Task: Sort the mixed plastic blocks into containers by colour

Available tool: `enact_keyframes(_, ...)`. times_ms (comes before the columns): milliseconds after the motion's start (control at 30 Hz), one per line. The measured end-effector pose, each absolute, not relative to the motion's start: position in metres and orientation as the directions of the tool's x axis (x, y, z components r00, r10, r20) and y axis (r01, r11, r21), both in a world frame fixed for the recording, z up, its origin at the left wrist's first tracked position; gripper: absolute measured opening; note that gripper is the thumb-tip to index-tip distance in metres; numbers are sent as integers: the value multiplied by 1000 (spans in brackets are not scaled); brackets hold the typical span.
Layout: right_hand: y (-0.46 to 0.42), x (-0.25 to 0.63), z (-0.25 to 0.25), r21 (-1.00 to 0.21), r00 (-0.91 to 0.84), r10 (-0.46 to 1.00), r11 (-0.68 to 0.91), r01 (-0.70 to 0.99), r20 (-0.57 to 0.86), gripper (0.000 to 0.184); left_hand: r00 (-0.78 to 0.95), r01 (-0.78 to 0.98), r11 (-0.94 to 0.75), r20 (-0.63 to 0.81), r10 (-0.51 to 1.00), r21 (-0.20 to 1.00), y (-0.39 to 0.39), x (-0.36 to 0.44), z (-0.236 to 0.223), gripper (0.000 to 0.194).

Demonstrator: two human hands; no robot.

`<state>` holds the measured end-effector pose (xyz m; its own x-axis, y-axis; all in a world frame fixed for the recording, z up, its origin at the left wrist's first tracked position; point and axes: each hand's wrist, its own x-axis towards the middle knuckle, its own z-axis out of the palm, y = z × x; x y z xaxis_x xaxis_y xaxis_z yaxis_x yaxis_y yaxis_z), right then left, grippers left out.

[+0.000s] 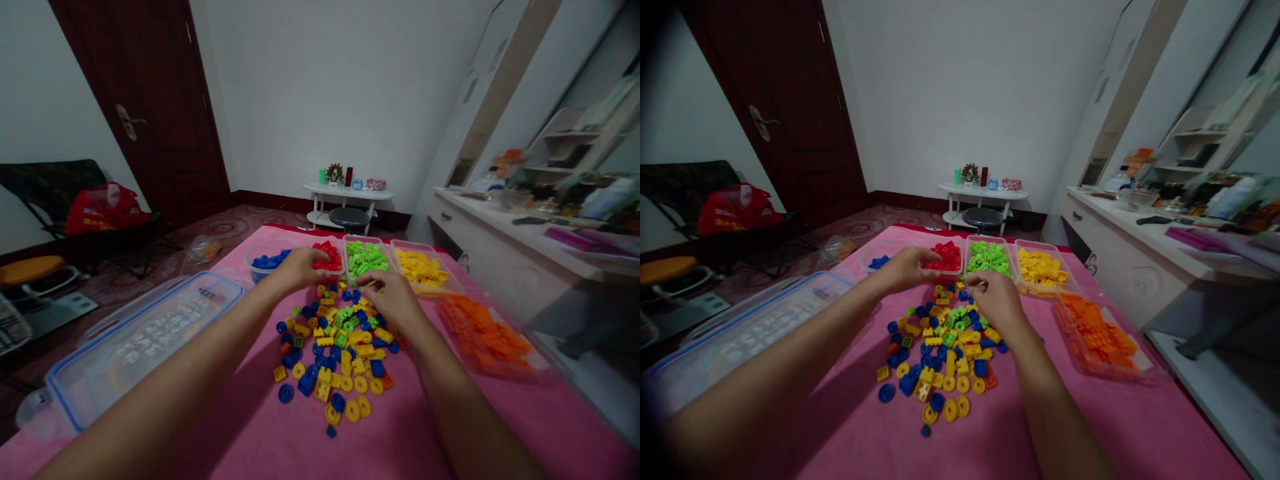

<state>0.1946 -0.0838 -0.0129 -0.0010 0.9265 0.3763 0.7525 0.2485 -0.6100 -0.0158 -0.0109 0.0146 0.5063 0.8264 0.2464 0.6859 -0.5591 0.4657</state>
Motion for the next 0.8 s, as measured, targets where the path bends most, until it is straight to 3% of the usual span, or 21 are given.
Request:
enact_keyframes(67, -85, 186, -22, -531, -134, 934, 301, 792, 330, 27, 622, 626, -585, 123, 774, 515, -27, -1, -1, 26)
enact_keyframes(167, -88, 173, -38, -393, -249, 939, 327, 860, 237, 31, 622, 651, -564, 68, 780, 507, -38, 13, -25, 23)
enact_keyframes(300, -86, 172, -51, -315, -199, 967, 240, 918, 158, 28, 617, 635, -584, 122, 777, 506, -39, 18, -41, 27)
enact_keyframes(433, -83, 184, -42, -362, -86, 969, 167, 917, 230, 27, 642, 595, -600, 134, 755, 534, -41, 17, -44, 38)
enact_keyframes(533, -85, 190, -33, -366, -84, 968, 169, 915, 237, 29, 714, 597, -656, 67, 697, 461, -44, 17, -46, 41)
enact_keyframes(700, -89, 181, -35, -297, -229, 970, 245, 923, 87, 28, 695, 702, -668, -33, 718, 246, -53, 19, -39, 26)
enact_keyframes(800, -90, 173, -39, -237, -182, 983, 184, 954, 30, 24, 670, 729, -641, -63, 740, 240, -59, 19, -32, 26)
